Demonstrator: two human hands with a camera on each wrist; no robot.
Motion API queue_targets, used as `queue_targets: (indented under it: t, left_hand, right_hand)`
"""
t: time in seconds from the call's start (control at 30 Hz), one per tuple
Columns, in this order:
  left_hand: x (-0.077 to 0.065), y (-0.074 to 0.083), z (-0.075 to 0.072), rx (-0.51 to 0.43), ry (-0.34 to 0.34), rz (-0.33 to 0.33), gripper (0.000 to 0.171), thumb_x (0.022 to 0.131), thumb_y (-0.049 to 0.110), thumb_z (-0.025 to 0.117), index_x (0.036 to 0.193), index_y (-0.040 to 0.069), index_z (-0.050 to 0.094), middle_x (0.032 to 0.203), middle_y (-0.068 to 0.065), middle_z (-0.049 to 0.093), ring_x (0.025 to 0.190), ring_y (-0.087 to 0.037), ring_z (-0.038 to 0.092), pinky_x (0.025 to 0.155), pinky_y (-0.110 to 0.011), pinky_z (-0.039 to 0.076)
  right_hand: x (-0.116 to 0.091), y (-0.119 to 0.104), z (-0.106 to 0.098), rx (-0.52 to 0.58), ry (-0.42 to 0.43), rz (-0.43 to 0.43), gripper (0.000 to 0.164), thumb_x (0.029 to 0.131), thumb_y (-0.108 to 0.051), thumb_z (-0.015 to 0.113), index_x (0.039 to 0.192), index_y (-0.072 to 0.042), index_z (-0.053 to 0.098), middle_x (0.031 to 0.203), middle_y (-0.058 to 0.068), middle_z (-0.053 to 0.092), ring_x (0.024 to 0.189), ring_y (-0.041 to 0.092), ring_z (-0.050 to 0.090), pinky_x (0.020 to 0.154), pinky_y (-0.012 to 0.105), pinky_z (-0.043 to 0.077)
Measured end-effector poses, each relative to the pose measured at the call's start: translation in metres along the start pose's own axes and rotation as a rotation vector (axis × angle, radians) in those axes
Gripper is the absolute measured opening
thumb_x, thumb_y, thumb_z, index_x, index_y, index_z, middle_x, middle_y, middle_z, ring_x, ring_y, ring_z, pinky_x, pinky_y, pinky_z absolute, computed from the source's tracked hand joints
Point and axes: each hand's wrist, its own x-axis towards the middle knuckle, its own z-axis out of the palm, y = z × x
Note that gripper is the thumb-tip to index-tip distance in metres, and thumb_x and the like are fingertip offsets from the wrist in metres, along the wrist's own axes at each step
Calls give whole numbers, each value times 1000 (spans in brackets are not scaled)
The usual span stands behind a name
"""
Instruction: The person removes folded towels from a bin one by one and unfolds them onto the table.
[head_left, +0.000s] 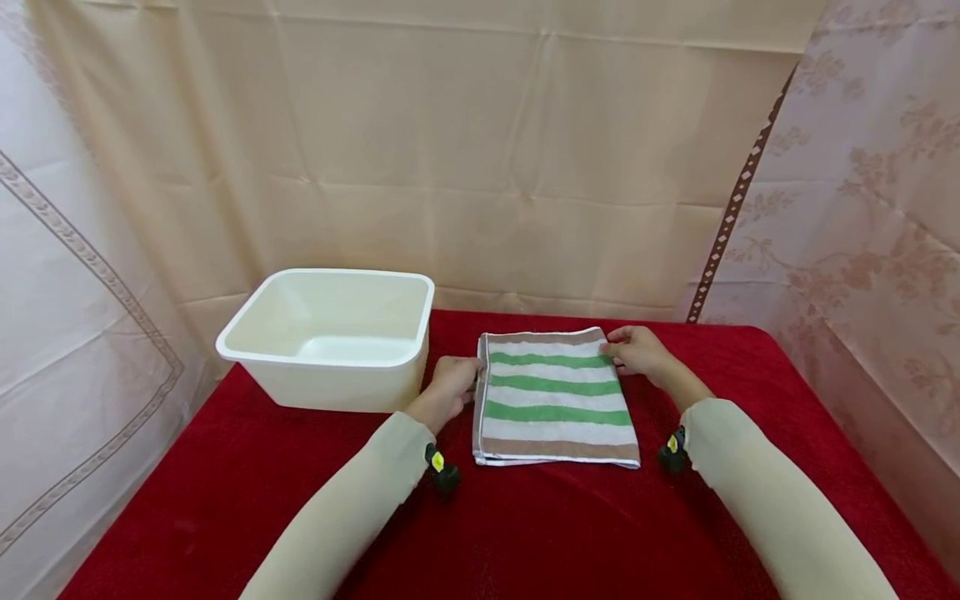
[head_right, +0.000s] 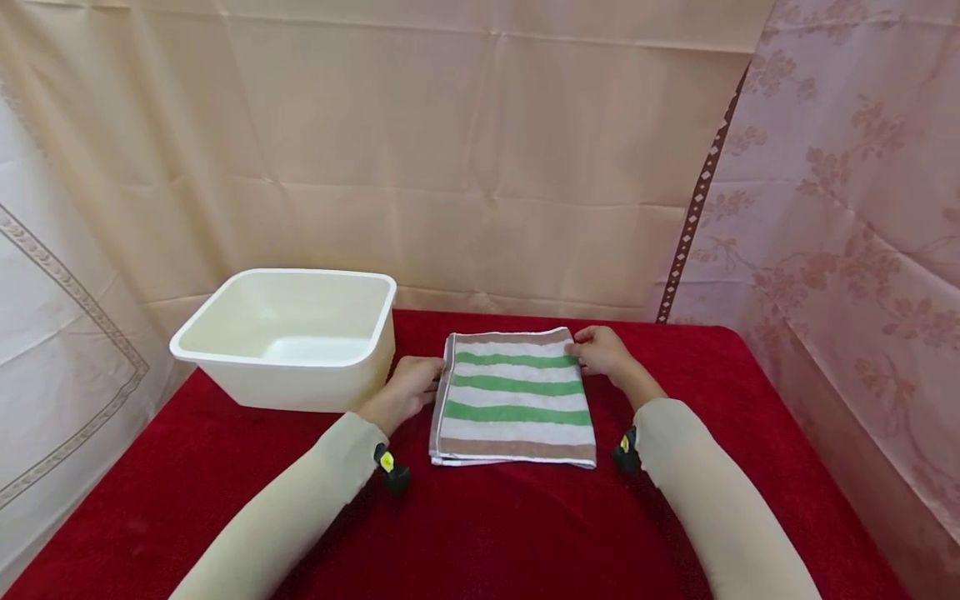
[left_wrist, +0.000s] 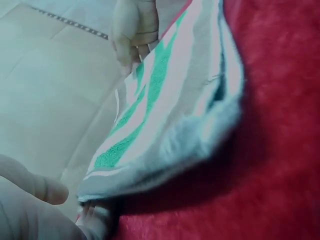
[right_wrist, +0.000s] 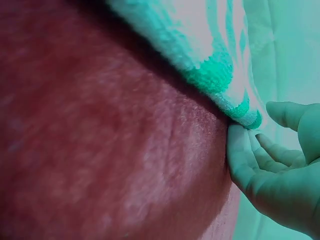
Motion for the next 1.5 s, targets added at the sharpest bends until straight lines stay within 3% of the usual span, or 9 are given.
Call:
queue_targets:
  t: [0.23,0.4,0.57,0.7,0.93,1.13,1.4,1.5]
  left_hand:
    - [7,6,10,80,30,-8,27,99,14,64,120,-3,72,108,-13,75,90,-17,70,84,-31,60]
    - [10,9,14,90,45,4,34,98,11,66,130,1,66,114,-15,72,90,-18,67,84,-31,59]
    - [16,7,14,82,83,39,32,96,9,68,128,5,68,112,-14,72,85,-18,66,78,-30,58]
    - [19,7,14,85,126,58,29,97,10,69,126,8,70,111,-13,72,86,-19,67,78,-30,59]
    - [28,5,17,12,200,93,26,96,9,70,122,7,73,104,-14,74,79,-19,68,70,-28,59]
    - [26,8,19,98,193,57,24,96,7,69,119,3,74,102,-14,75,81,-21,70,76,-32,61]
    - [18,9,14,232,156,17,27,95,8,68,121,-1,70,105,-15,72,87,-22,69,81,-32,61]
    - [13,7,10,282,124,26,28,96,7,66,122,-3,69,105,-15,71,86,-20,67,76,-30,60]
  right_hand:
    - [10,1,1,-24,-19,18,53,104,-20,61,144,11,43,136,27,53,108,32,61,90,44,61]
    - [15,0,4,-10,25,-3,40,102,-14,63,134,8,52,127,24,59,100,27,65,82,41,63]
    - [17,-3,3,56,52,-19,28,101,-14,64,121,4,57,119,18,61,94,22,64,76,34,63]
    - [19,-3,0,136,35,-12,29,101,-15,65,123,2,56,117,14,62,93,19,64,77,33,62]
    - [24,2,1,230,43,1,28,101,-14,65,123,0,54,107,6,64,86,13,65,76,31,61]
    - [27,8,2,228,36,29,27,101,-8,64,122,6,54,97,4,67,79,10,67,74,30,62]
    - [27,8,-1,201,27,32,35,101,-10,64,129,7,52,106,9,66,82,11,67,77,33,63]
    - [27,7,-1,192,23,23,35,101,-9,64,129,7,51,110,12,65,84,13,68,79,36,63]
